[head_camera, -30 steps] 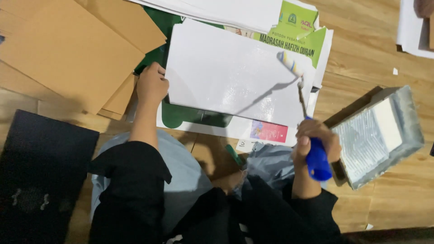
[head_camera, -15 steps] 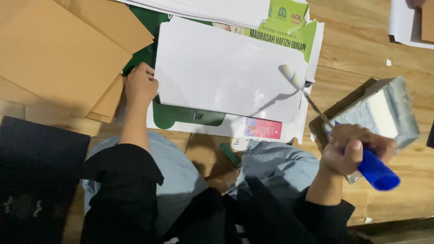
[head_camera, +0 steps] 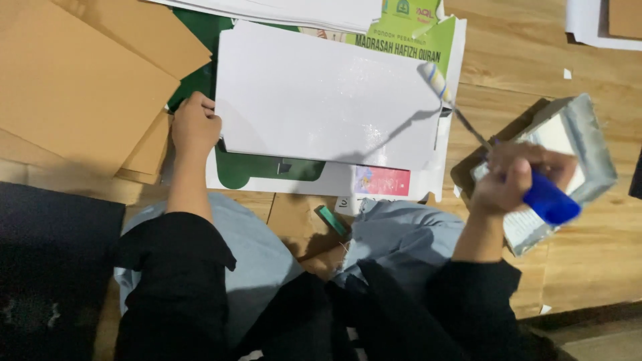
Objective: Applying glue to a large paper sheet with a roller and then precisely placing multiple cardboard panels onto the adhesive surface to assemble folders or book covers.
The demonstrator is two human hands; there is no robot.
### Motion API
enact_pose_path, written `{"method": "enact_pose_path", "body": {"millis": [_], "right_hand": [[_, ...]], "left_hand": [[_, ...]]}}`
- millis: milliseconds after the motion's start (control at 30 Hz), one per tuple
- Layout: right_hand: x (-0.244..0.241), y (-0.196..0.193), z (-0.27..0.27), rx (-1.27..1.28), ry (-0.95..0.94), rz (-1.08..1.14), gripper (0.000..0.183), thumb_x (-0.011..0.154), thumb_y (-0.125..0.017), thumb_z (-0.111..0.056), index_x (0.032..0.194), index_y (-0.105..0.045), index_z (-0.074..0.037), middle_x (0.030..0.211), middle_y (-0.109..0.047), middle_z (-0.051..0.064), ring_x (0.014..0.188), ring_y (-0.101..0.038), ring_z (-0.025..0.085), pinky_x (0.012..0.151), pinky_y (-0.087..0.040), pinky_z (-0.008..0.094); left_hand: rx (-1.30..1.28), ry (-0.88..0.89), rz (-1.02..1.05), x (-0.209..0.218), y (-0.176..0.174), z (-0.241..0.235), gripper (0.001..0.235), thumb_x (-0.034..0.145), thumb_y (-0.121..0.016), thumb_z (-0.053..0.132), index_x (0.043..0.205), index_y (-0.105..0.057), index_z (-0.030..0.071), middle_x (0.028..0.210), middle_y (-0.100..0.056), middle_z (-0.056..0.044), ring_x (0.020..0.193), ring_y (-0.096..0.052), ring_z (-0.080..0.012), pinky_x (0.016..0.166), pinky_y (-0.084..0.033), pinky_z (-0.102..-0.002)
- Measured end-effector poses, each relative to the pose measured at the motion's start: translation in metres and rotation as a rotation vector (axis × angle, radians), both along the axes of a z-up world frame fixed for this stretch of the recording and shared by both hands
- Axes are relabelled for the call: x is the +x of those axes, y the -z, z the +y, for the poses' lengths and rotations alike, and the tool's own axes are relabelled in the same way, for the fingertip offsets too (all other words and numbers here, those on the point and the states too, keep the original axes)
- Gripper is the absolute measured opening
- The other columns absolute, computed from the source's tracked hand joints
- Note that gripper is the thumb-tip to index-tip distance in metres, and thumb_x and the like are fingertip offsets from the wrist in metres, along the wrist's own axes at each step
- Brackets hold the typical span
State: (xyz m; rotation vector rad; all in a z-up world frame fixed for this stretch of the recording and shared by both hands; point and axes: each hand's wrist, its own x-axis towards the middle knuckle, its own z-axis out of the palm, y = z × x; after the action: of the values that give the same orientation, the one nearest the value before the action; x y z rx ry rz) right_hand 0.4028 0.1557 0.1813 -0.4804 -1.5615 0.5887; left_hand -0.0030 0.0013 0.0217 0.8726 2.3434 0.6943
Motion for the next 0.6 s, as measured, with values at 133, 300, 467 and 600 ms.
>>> {"method": "enact_pose_path", "body": {"millis": [133, 300, 467, 600], "right_hand": [[0.004, -0.003, -0.002, 0.004, -0.023, 0.017, 0.014, 0.090, -0.052, -0.014, 0.089, -0.040, -0.009, 0.051, -0.034, 0.003, 0.039, -0.031, 0.015, 0.039, -0.024, 0.030], [0.003, 0.002, 0.011, -0.030, -0.076, 0.054, 0.011, 0.091, -0.051, -0.011, 0.095, -0.040, -0.012, 0.053, -0.034, 0.003, 0.042, -0.032, 0.014, 0.042, -0.027, 0.030], [0.008, -0.001, 0.015, 0.138, 0.047, 0.046, 0.017, 0.090, -0.054, -0.012, 0.087, -0.038, -0.006, 0.048, -0.036, 0.005, 0.036, -0.034, 0.018, 0.037, -0.027, 0.032], [0.025, -0.040, -0.006, -0.028, 0.176, 0.222, 0.021, 0.092, -0.049, -0.019, 0.076, -0.040, -0.010, 0.054, -0.033, 0.005, 0.045, -0.035, 0.019, 0.049, -0.037, 0.035]], "left_hand": [[0.045, -0.024, 0.047, -0.003, 0.017, -0.002, 0.020, 0.078, -0.052, 0.000, 0.091, -0.059, 0.012, 0.094, -0.059, -0.006, 0.082, -0.059, -0.0277, 0.064, -0.048, -0.044], [-0.004, -0.023, 0.038, -0.002, 0.011, 0.002, 0.021, 0.077, -0.051, 0.001, 0.093, -0.058, 0.012, 0.093, -0.060, -0.004, 0.084, -0.059, -0.0267, 0.066, -0.047, -0.044], [0.040, -0.012, 0.086, 0.002, 0.004, -0.001, 0.021, 0.079, -0.048, 0.001, 0.092, -0.060, 0.011, 0.091, -0.061, -0.005, 0.084, -0.059, -0.0283, 0.065, -0.048, -0.044], [0.057, -0.011, 0.104, -0.004, 0.015, -0.002, 0.020, 0.079, -0.048, 0.001, 0.092, -0.059, 0.012, 0.089, -0.059, -0.006, 0.085, -0.057, -0.0275, 0.067, -0.047, -0.046]]}}
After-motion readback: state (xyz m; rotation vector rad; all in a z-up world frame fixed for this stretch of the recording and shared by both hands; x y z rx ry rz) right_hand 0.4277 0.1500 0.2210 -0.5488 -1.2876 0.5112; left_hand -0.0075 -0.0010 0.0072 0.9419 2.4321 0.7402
